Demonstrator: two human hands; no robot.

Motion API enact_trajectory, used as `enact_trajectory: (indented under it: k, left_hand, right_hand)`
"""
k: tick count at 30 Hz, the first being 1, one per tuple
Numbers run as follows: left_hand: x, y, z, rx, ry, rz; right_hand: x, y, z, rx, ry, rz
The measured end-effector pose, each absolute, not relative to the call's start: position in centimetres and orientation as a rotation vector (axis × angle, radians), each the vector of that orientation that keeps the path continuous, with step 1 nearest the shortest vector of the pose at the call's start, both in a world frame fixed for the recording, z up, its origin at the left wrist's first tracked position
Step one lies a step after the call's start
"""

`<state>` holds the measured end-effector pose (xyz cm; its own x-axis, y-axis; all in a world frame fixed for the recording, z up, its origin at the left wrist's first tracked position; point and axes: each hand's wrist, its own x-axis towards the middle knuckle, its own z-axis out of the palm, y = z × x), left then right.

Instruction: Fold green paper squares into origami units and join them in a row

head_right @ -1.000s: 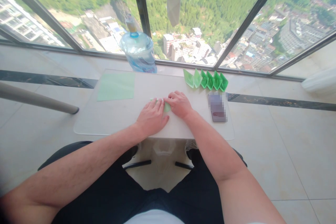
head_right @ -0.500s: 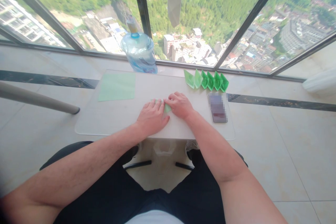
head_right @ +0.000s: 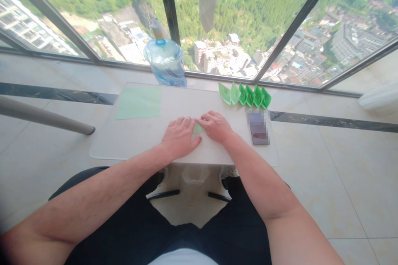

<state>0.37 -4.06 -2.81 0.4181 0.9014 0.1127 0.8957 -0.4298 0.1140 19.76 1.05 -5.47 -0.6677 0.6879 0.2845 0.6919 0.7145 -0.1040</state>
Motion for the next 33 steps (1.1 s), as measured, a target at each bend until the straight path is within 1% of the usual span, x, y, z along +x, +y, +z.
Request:
enact_trajectory:
  k: [5, 12, 23, 28, 33]
  left_hand:
    - [0.3, -4.0, -2.9, 2.614, 1.646, 0.2]
    - [0.5, -4.0, -2.8, 2.636, 1.635, 0.181]
    - [0.7, -4.0, -2.6, 2.639, 1.64, 0.153]
    - [0.7, -4.0, -2.7, 2.643, 1.636, 0.158]
    - [0.9, -4.3, -2.6, 2.637, 1.643, 0.157]
  right_hand:
    - [20.0, 1.2, -5.4, -1.088, -2.589, 0.007]
    - [21.8, 1.7, -5.2, -1.217, -2.461, 0.104]
    - [22.5, 0.9, -4.8, -1.305, -2.638, -0.154]
    - [23.6, 0.4, -5.1, -1.277, -2.638, -0.147]
    - [22.5, -0.4, -4.9, -1.396, -2.612, -0.164]
